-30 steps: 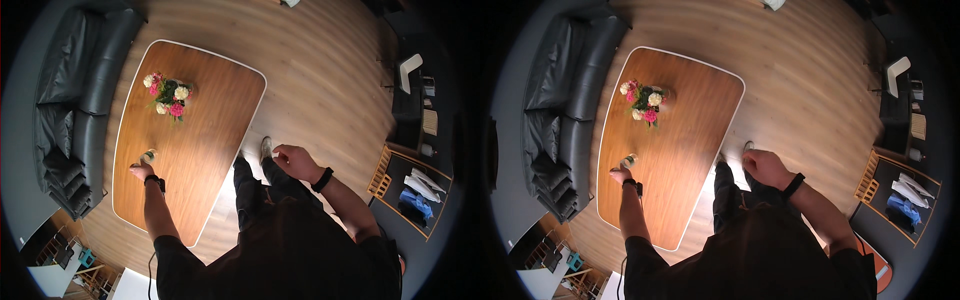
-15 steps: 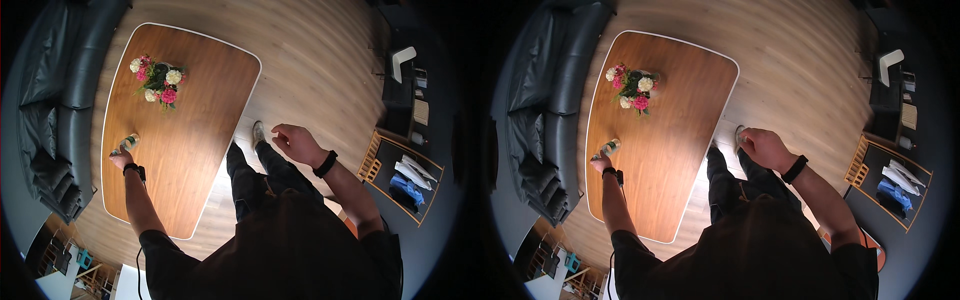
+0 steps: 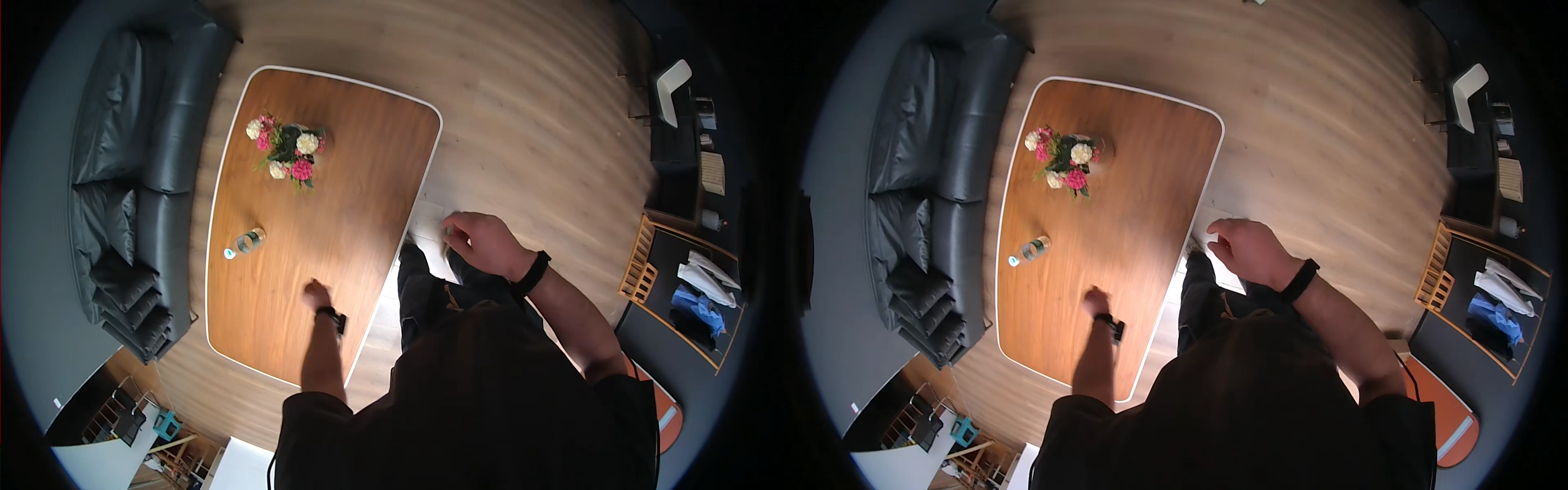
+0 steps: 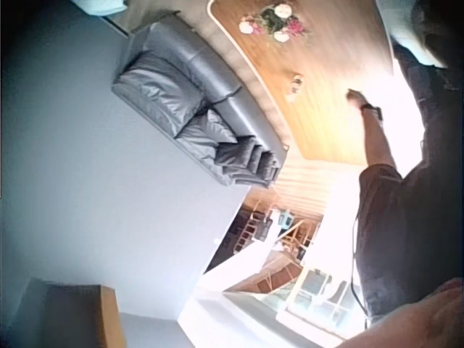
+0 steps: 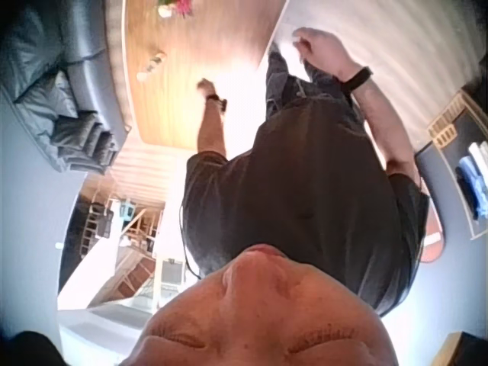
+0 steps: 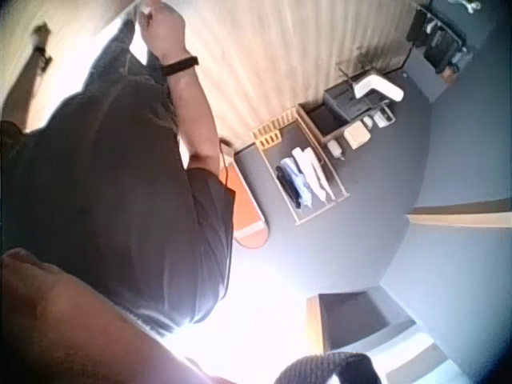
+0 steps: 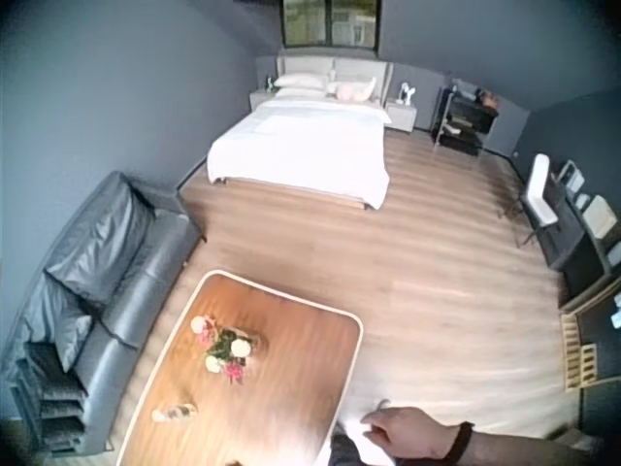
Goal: The recorder is organizing various items like a box of crayons, clothes, artificial flowers, a bottle, and a cable by moving them from baskets or tables to other storage locations.
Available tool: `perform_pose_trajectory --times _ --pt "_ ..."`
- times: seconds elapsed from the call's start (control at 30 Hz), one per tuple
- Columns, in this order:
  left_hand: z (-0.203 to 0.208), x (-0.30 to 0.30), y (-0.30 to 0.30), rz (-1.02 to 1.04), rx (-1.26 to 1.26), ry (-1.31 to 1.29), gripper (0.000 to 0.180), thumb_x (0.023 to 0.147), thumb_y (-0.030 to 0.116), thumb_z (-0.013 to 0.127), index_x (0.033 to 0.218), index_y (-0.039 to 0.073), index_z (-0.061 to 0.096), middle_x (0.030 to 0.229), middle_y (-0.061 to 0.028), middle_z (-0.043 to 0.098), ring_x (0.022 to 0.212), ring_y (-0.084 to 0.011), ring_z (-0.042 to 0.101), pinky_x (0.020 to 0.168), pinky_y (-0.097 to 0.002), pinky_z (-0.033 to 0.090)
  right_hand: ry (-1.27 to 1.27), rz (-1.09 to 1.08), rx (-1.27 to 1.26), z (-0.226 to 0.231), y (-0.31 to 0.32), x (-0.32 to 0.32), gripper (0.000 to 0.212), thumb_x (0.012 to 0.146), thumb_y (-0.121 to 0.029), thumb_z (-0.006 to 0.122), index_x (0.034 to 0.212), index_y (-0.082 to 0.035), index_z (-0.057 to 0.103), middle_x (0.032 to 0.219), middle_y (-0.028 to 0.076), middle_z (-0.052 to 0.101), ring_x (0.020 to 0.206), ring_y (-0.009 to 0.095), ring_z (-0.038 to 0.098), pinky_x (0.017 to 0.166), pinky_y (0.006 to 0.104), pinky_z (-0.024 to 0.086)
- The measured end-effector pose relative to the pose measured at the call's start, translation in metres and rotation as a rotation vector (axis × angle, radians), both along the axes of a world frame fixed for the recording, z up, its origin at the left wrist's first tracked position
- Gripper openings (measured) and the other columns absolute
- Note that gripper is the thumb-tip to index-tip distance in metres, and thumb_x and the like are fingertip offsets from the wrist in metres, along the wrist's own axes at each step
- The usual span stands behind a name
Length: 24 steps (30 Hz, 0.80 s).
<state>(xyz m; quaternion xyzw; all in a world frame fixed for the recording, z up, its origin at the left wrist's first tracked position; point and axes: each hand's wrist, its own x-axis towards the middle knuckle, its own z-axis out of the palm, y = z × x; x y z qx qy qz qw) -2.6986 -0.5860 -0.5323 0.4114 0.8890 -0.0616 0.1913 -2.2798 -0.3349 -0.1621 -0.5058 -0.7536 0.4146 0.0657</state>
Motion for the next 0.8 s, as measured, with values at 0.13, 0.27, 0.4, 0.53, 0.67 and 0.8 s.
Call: perform_pose_trajectory --times 0.13,0.27,0.4,0.53,0.67,0.8 --pt "0.017 0.109 -0.024 -0.197 -0.099 0.051 0.037 0.096 0.029 0.047 0.074 0.005 0.066 0.079 -0.0162 0.068 0.072 -0.0327 0.067 0.061 -0.0447 0.054 0.024 -0.123 0.003 0.010 -0.018 0.042 0.020 0.087 -0.018 0.063 0.102 -0.005 0.063 0.077 0.010 0.066 0.073 0.028 0.064 0.068 0.0384 0.052" --pt "0.057 0.167 0.002 0.220 0.111 -0.102 0.039 0.090 0.033 0.052 0.078 -0.001 0.067 0.081 -0.0229 0.068 0.075 -0.0385 0.066 0.066 -0.0483 0.053 0.090 -0.160 0.034 0.017 -0.034 0.092 0.021 0.088 -0.018 0.064 0.104 -0.004 0.063 0.078 0.010 0.066 0.072 0.028 0.065 0.067 0.0377 0.052" --pt "0.111 0.199 0.063 0.357 0.353 -0.142 0.048 0.088 0.034 0.045 0.071 -0.007 0.065 0.074 -0.0304 0.063 0.070 -0.0459 0.063 0.063 -0.0527 0.048 0.144 -0.224 0.048 0.017 -0.048 0.152 0.022 0.088 -0.018 0.064 0.104 -0.004 0.062 0.078 0.010 0.066 0.072 0.025 0.065 0.067 0.0365 0.052" --pt "0.163 0.235 0.102 0.334 0.556 -0.030 0.046 0.087 0.032 0.049 0.065 -0.007 0.062 0.066 -0.0295 0.060 0.063 -0.0450 0.061 0.058 -0.0519 0.046 0.254 -0.259 0.037 0.014 -0.067 0.229 0.021 0.087 -0.016 0.065 0.104 -0.004 0.062 0.078 0.011 0.066 0.072 0.024 0.065 0.067 0.0349 0.052" --pt "0.196 0.307 0.096 0.362 0.611 -0.013 0.045 0.087 0.033 0.050 0.065 -0.005 0.061 0.066 -0.0283 0.061 0.063 -0.0433 0.062 0.059 -0.0513 0.047 0.365 -0.338 0.097 0.003 -0.094 0.335 0.021 0.086 -0.011 0.068 0.104 -0.004 0.061 0.075 0.011 0.064 0.066 0.021 0.063 0.063 0.0315 0.051" --pt "0.182 0.367 0.044 0.206 0.392 -0.006 0.045 0.087 0.038 0.052 0.072 -0.003 0.064 0.076 -0.0276 0.064 0.075 -0.0421 0.065 0.070 -0.0512 0.050 0.492 -0.528 -0.011 -0.020 -0.112 0.437 0.018 0.088 -0.007 0.065 0.105 -0.003 0.061 0.072 0.004 0.061 0.067 0.011 0.059 0.062 0.0259 0.049"
